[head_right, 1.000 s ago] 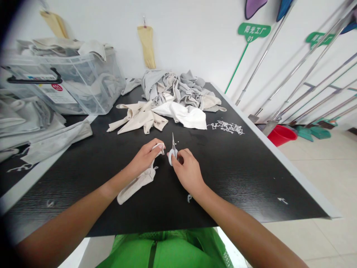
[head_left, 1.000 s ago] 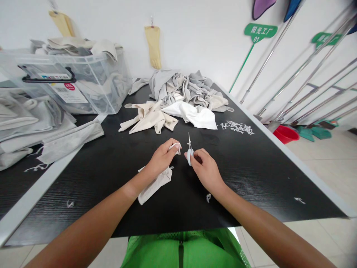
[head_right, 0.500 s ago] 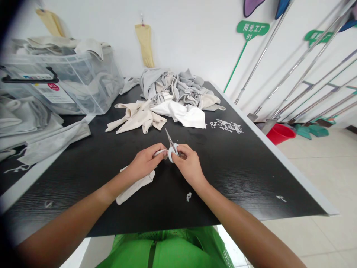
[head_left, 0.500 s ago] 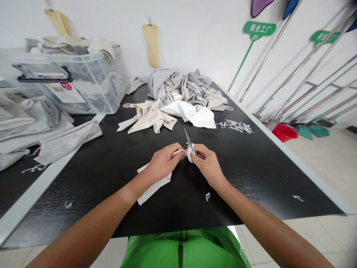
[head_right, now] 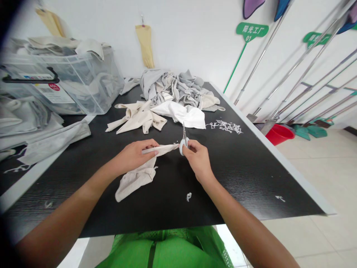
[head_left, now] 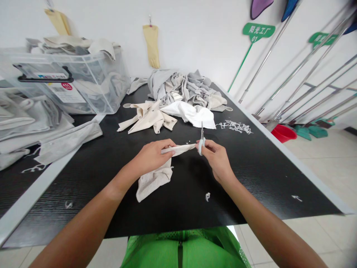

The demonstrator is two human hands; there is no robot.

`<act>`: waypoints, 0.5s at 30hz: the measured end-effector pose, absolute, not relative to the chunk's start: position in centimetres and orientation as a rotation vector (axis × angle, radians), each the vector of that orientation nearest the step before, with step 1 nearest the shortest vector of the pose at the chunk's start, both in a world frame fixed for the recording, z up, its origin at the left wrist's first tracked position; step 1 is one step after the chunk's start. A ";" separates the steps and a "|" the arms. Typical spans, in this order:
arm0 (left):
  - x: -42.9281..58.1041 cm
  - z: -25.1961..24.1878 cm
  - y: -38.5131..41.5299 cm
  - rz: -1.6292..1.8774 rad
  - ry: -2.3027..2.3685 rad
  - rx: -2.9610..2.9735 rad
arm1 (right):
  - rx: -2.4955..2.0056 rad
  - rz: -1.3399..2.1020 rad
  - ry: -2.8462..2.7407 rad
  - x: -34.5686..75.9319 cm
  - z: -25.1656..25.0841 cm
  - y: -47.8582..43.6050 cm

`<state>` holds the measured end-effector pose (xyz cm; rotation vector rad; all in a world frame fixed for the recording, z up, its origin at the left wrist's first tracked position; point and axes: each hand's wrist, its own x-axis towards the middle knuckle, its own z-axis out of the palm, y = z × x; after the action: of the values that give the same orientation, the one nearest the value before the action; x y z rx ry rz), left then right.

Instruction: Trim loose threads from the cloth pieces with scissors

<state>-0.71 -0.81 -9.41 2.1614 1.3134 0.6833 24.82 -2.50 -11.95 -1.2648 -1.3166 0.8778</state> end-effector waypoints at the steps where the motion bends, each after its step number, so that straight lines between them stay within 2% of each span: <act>1: -1.3 -9.2 -0.6 0.661 1.309 2.178 | -1.261 0.868 -1.295 25.1 -11.6 -2.5; 7: -4.8 -7.7 0.1 0.589 1.330 2.172 | -1.197 0.849 -1.113 26.8 -9.8 -2.3; 11: -5.9 -6.4 0.3 0.732 1.405 2.050 | -1.128 0.921 -1.055 27.9 -8.8 -2.2; 15: -5.7 -4.7 -0.3 0.925 1.221 1.808 | -1.055 1.030 -1.015 28.8 -7.9 -2.2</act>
<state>-5.68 -0.29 -4.71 1.8085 1.2208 0.9250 28.76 -2.18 -7.92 -1.0555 -1.0146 1.0304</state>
